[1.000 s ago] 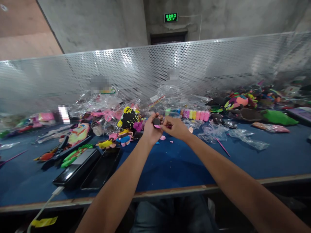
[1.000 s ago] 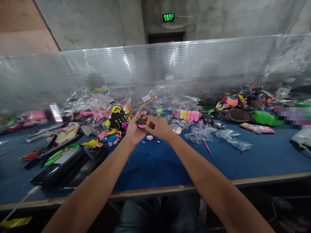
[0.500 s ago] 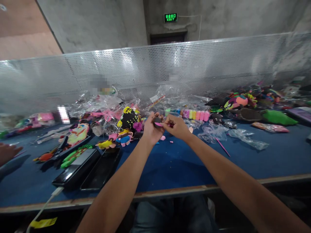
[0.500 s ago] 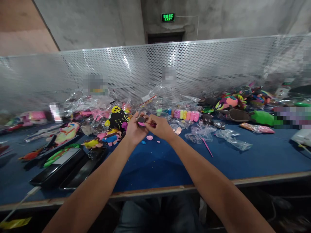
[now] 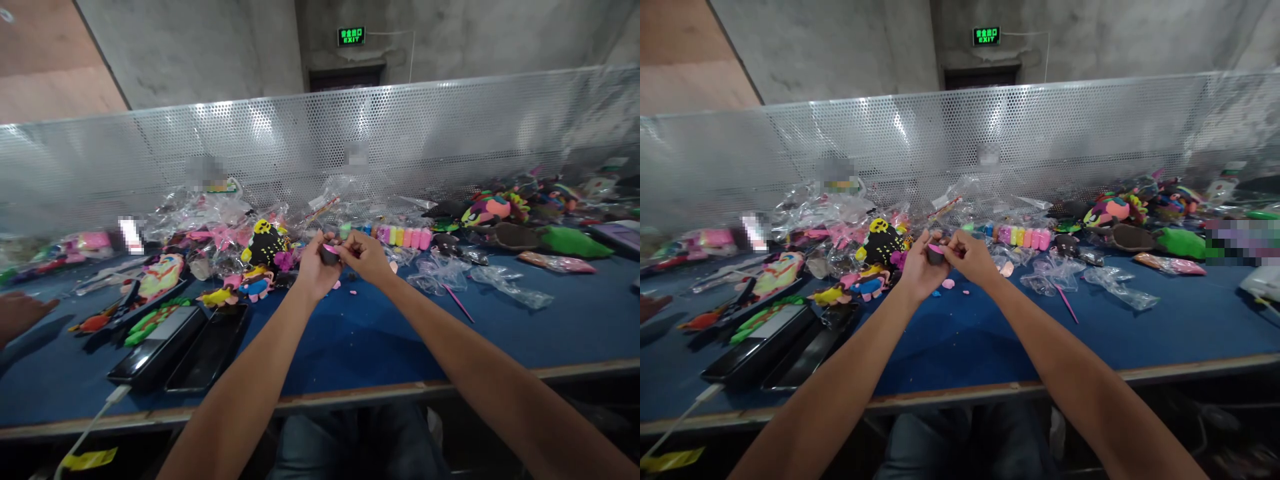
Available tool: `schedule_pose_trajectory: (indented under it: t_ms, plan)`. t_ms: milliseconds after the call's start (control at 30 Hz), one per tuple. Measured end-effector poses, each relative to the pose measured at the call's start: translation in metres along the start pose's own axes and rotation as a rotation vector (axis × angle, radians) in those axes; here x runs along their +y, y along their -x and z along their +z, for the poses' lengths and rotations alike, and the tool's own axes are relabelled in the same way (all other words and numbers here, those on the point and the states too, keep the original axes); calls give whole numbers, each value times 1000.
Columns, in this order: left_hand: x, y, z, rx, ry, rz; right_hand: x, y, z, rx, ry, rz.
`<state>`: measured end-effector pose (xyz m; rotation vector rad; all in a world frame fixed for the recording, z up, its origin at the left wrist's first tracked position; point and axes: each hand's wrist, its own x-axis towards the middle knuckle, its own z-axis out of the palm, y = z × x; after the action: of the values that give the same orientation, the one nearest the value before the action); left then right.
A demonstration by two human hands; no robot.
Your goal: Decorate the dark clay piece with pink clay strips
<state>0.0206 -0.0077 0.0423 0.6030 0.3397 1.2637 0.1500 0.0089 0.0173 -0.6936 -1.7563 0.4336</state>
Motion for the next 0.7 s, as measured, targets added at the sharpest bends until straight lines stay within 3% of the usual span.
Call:
schedule_pose_trajectory:
  t_ms: [300, 533, 700]
  plan:
    - [-1, 0, -2, 10, -27, -14, -3, -1, -1, 53, 5, -8]
    - [1, 14, 2, -359, -36, -203, -4, -9, -21, 402, 77, -96]
    - [0, 23, 10, -386, -36, -233, 5, -12, -27, 321, 162, -21]
